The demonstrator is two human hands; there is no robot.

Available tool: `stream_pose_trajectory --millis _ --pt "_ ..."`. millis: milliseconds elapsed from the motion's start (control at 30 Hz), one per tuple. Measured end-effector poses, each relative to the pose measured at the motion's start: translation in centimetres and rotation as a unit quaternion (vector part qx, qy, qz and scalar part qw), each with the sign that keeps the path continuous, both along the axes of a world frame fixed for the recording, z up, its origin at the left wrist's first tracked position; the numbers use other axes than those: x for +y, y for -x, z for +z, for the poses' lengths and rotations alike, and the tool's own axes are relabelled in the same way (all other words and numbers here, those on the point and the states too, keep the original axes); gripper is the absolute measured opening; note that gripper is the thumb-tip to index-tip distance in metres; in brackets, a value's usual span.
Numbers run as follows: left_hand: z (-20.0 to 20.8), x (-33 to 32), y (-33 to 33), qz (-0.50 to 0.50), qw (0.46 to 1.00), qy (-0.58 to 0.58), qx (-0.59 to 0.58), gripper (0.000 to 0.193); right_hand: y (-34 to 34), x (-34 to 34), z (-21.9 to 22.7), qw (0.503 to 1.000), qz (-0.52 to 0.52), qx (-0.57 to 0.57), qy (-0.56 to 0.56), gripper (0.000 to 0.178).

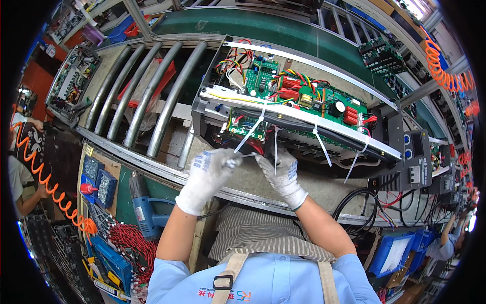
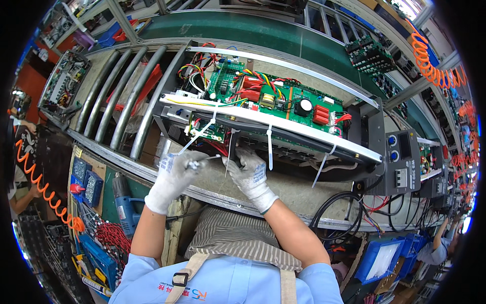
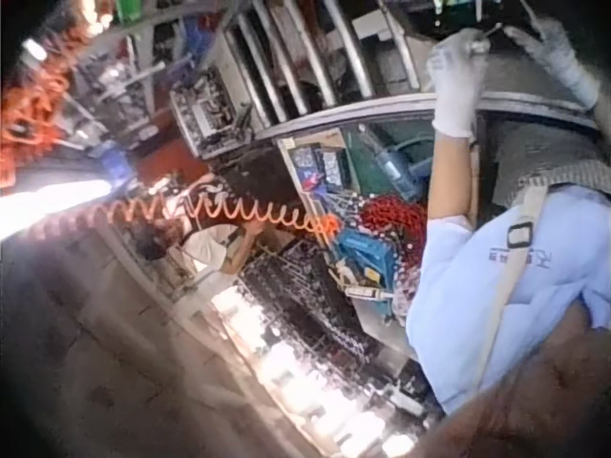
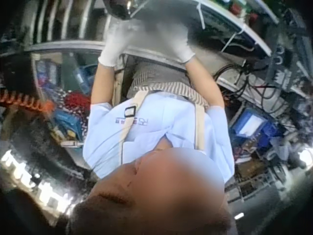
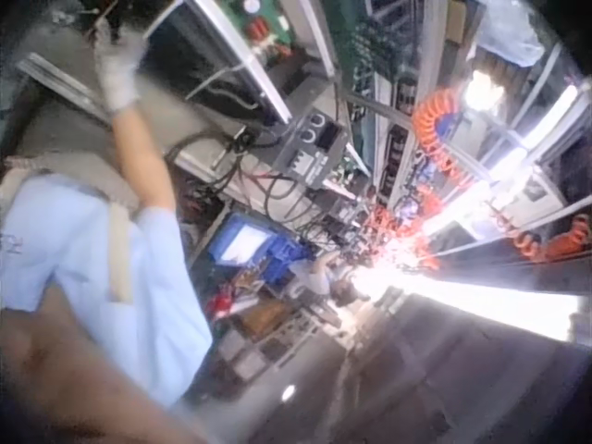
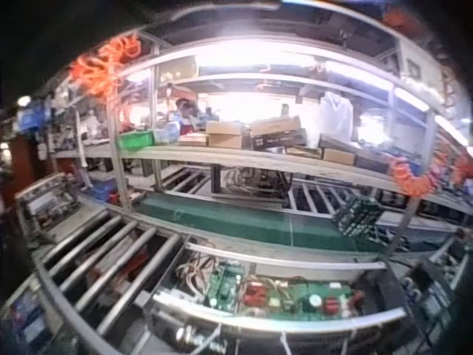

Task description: Assembling components and wiring inside an electronic device on a factory production line.

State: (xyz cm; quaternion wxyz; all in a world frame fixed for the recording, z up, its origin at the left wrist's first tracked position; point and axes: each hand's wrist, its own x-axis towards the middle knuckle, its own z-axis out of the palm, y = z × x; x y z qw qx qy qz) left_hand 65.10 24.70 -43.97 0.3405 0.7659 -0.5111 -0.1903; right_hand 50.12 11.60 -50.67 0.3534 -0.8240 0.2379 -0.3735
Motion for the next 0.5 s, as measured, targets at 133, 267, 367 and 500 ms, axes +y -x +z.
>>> stream_pose_trajectory --millis 133,267,367,500 --pt "-2.3 -1.9 -0.5 0.017 0.999 0.035 0.003 0.017 1.2 0.5 1.8 0.996 0.017 0.084 -0.018 0.027" --pt "-1.8 -3.6 0.1 -0.028 0.984 -0.120 0.125 0.018 2.7 0.4 1.1 0.950 0.008 0.020 -0.310 0.033" --pt "-2.5 -3.5 0.1 -0.032 0.995 -0.043 0.085 0.017 2.0 0.9 1.0 0.915 0.000 -0.053 -0.399 0.028" --pt "-1.3 -3.5 1.2 -0.066 0.993 -0.061 -0.071 0.013 1.4 2.2 1.1 0.919 -0.097 -0.135 -0.358 0.019"
